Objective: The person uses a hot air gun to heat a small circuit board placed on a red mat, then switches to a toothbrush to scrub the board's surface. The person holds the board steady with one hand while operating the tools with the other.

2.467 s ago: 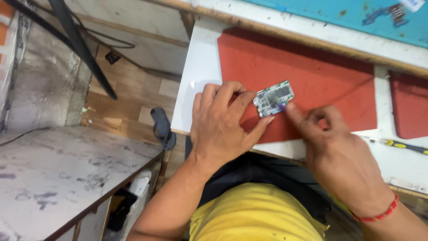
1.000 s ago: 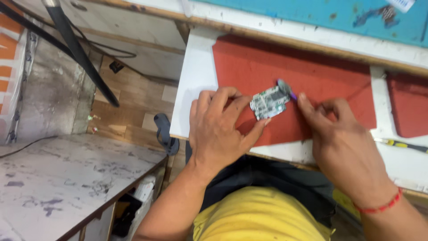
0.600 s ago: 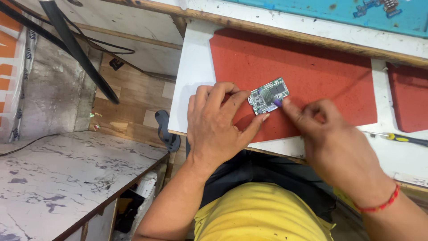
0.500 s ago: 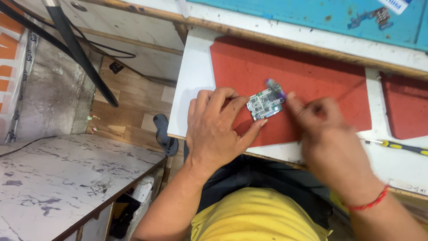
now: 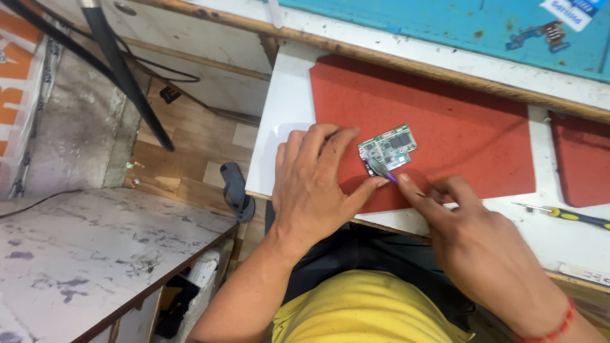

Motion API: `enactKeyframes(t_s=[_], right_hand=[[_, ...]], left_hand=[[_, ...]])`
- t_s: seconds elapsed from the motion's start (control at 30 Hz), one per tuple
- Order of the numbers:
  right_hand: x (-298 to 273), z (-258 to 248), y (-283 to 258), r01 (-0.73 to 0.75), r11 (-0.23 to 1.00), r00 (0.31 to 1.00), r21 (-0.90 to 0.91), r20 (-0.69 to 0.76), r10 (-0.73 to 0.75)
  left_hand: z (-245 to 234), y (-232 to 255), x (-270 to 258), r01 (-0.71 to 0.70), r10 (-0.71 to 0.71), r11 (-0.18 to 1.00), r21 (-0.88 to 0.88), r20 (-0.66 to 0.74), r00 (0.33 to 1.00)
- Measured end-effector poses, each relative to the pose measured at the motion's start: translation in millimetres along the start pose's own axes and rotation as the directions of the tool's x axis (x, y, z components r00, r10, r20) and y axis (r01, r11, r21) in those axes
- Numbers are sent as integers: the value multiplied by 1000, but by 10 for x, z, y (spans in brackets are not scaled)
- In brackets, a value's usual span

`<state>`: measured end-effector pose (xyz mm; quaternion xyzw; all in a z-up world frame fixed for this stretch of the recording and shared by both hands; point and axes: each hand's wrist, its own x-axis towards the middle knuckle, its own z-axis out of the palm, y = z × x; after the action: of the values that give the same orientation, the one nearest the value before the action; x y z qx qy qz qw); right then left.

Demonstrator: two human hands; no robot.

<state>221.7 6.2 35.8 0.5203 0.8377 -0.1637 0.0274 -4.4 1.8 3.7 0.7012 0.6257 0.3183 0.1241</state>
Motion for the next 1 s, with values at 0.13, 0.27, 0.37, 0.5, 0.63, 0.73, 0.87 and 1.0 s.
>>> enactKeyframes(t_s=[0.13,0.27,0.37,0.5,0.63,0.73,0.87,1.0], right_hand=[[174,47,-43,-21,999,988,33,-153,26],[169,-12,-103,16,998,997,54,-79,-11],[204,-55,-55,25,999,988,44,-150,-18],[141,-15,-55,36,995,990,91,-142,-23],[200,-53,-36,11,996,972,83,-234,9],[122,-31,-113,11,998,997,64,-80,-6],[216,-83,-83,-25,998,983,58,-183,36],[196,-88,-93,-37,998,985,56,-164,46]], left_hand=[[0,-10,4,10,-10,1000,-22,15,1000],[0,8,8,21,-21,1000,-13,14,1000],[-7,-11,3,-10,10,1000,-3,41,999],[27,19,5,6,-8,1000,27,56,998],[51,70,76,38,-39,999,28,35,999],[69,86,113,85,-86,996,19,55,995],[48,96,128,100,-101,995,9,70,992],[63,88,94,100,-100,995,8,57,993]])
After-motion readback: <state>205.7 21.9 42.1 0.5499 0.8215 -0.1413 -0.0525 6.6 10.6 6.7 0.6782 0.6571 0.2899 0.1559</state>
